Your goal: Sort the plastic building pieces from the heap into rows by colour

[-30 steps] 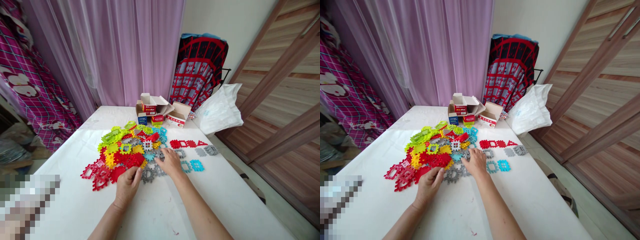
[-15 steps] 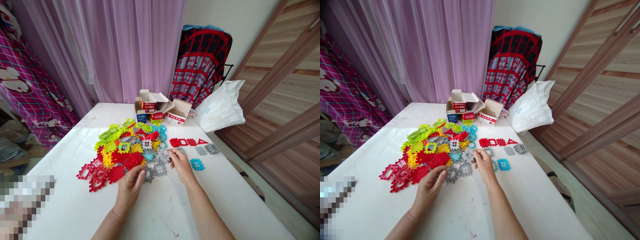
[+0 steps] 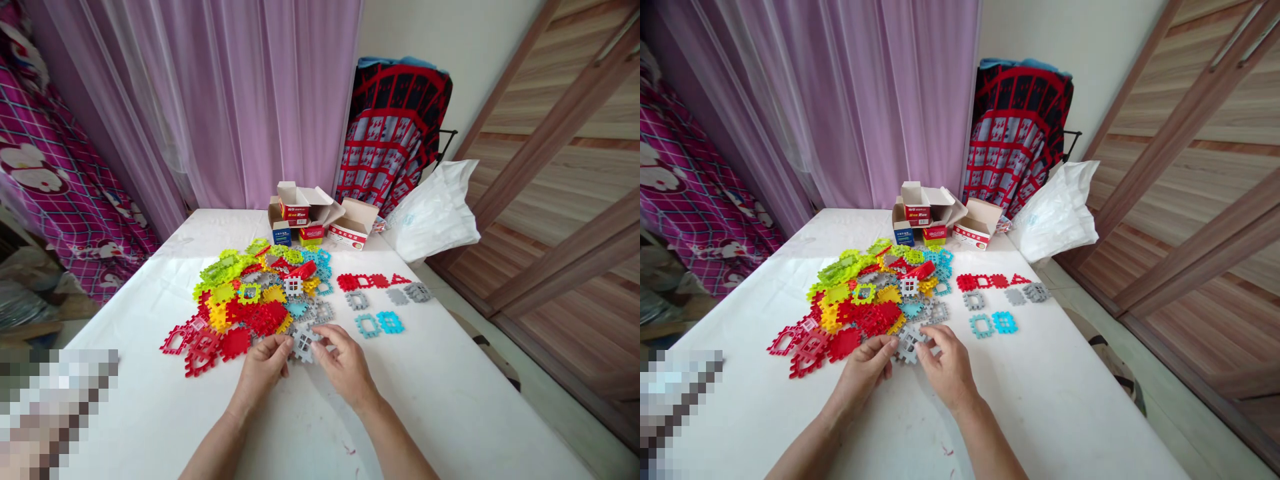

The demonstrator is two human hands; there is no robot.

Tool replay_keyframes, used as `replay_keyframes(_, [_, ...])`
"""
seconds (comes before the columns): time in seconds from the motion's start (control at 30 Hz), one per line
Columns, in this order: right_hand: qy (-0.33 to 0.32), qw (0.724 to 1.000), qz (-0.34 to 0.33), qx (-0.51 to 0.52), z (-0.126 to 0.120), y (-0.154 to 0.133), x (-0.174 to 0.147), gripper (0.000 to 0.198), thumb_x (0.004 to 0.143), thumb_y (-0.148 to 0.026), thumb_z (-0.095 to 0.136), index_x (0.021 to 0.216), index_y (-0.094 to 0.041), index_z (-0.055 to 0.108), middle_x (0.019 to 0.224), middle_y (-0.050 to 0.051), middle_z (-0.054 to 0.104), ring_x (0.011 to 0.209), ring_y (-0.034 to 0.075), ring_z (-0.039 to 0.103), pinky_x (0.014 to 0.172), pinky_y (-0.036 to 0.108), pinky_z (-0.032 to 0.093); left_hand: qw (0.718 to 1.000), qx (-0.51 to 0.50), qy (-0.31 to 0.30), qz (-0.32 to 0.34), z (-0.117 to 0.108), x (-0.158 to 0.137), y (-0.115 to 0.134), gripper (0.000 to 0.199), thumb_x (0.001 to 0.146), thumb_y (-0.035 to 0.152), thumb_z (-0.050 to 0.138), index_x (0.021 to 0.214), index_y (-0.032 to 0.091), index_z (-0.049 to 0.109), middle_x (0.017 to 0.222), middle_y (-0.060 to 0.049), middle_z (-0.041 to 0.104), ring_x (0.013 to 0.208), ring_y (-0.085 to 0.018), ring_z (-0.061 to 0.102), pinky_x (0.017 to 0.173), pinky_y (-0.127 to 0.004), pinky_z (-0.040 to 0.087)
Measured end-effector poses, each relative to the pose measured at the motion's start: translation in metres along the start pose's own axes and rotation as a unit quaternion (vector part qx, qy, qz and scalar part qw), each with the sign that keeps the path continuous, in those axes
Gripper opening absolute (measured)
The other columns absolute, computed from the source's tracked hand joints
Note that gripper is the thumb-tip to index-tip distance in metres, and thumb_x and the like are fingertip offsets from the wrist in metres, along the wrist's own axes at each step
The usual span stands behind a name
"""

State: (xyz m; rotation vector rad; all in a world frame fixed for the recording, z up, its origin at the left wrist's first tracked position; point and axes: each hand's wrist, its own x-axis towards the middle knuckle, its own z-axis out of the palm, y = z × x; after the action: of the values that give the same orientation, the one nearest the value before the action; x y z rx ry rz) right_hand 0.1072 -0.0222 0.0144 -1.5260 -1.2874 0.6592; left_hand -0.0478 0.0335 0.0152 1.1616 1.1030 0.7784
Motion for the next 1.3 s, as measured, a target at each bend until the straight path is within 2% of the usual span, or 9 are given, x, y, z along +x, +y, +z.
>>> replay_keyframes(0.1, [0.002,0.987,-0.083,-0.139,-0.009,-0.009,-0.010,0.043,0.072,-0.028,0.066,0.115,-0.023,0.062,0.116,0.008,0.063,0.102,0.022,0.061,0.078,0.032,0.054,1.000,-0.016,0.007,-0.016,0.000,0.000,-0.001,0.049,0.060,0.064,0.069,0.074,0.018,0.062,0.038,0.008,0.048,0.032,-0.005,0.031,0.035,-0.017,0.018])
replay_keyframes(0.2, [0.009,0.970,-0.101,-0.221,-0.010,-0.011,-0.018,0.047,0.069,-0.025,0.069,0.115,-0.022,0.061,0.115,0.008,0.064,0.108,0.024,0.059,0.094,0.037,0.048,1.000,-0.024,0.004,-0.020,0.001,0.000,-0.003,0.050,0.059,0.065,0.070,0.073,0.018,0.062,0.038,0.009,0.046,0.032,-0.004,0.030,0.035,-0.017,0.017])
replay_keyframes(0.3, [0.010,0.961,-0.103,-0.258,-0.008,-0.008,-0.021,0.043,0.068,-0.025,0.068,0.111,-0.021,0.061,0.109,0.007,0.065,0.101,0.023,0.061,0.089,0.035,0.049,1.000,-0.013,-0.013,-0.013,0.002,-0.001,-0.004,0.049,0.061,0.065,0.068,0.073,0.017,0.062,0.041,0.007,0.049,0.032,-0.005,0.034,0.034,-0.017,0.019])
replay_keyframes(0.4, [0.038,0.950,-0.110,-0.290,-0.019,0.000,-0.012,0.037,0.070,-0.029,0.067,0.105,-0.021,0.062,0.103,0.007,0.066,0.095,0.022,0.062,0.084,0.033,0.049,1.000,-0.003,-0.028,-0.007,0.005,-0.003,-0.003,0.055,0.064,0.068,0.062,0.084,0.017,0.065,0.061,0.001,0.064,0.036,-0.008,0.046,0.031,-0.018,0.023])
replay_keyframes(0.5, [0.128,0.928,-0.079,-0.341,-0.044,0.015,0.012,0.032,0.075,-0.037,0.063,0.101,-0.019,0.064,0.099,0.008,0.066,0.092,0.022,0.061,0.082,0.034,0.047,1.000,0.007,-0.029,-0.001,0.007,-0.004,-0.001,0.063,0.062,0.071,0.060,0.093,0.017,0.065,0.075,-0.003,0.067,0.041,-0.010,0.053,0.029,-0.019,0.026])
replay_keyframes(0.57, [0.183,0.902,-0.031,-0.389,-0.064,0.028,0.032,0.033,0.076,-0.042,0.063,0.098,-0.018,0.066,0.099,0.010,0.066,0.094,0.025,0.060,0.083,0.036,0.046,0.999,0.014,-0.032,0.003,0.008,-0.004,-0.002,0.064,0.062,0.072,0.058,0.093,0.016,0.065,0.073,-0.003,0.066,0.040,-0.010,0.052,0.029,-0.019,0.026])
replay_keyframes(0.63, [0.205,0.882,0.021,-0.424,-0.079,0.040,0.049,0.034,0.074,-0.046,0.065,0.094,-0.018,0.069,0.104,0.012,0.066,0.099,0.027,0.059,0.084,0.039,0.044,0.999,0.015,-0.034,0.006,0.008,-0.003,-0.003,0.063,0.063,0.072,0.058,0.091,0.016,0.065,0.070,-0.002,0.065,0.040,-0.010,0.052,0.030,-0.019,0.026])
replay_keyframes(0.77, [0.217,0.862,0.074,-0.452,-0.088,0.054,0.062,0.038,0.072,-0.048,0.068,0.096,-0.019,0.071,0.117,0.012,0.062,0.107,0.030,0.055,0.088,0.042,0.041,0.999,0.012,-0.035,0.011,0.007,-0.003,-0.006,0.063,0.065,0.073,0.057,0.090,0.016,0.066,0.070,-0.002,0.063,0.042,-0.010,0.052,0.031,-0.019,0.027])
replay_keyframes(1.3, [0.159,0.854,0.099,-0.486,-0.082,0.054,0.063,0.039,0.076,-0.047,0.066,0.103,-0.018,0.070,0.118,0.012,0.062,0.108,0.027,0.053,0.088,0.038,0.037,0.999,0.011,-0.037,-0.001,0.007,-0.007,0.000,0.063,0.065,0.073,0.060,0.088,0.015,0.066,0.068,-0.002,0.061,0.046,-0.011,0.053,0.034,-0.020,0.028])
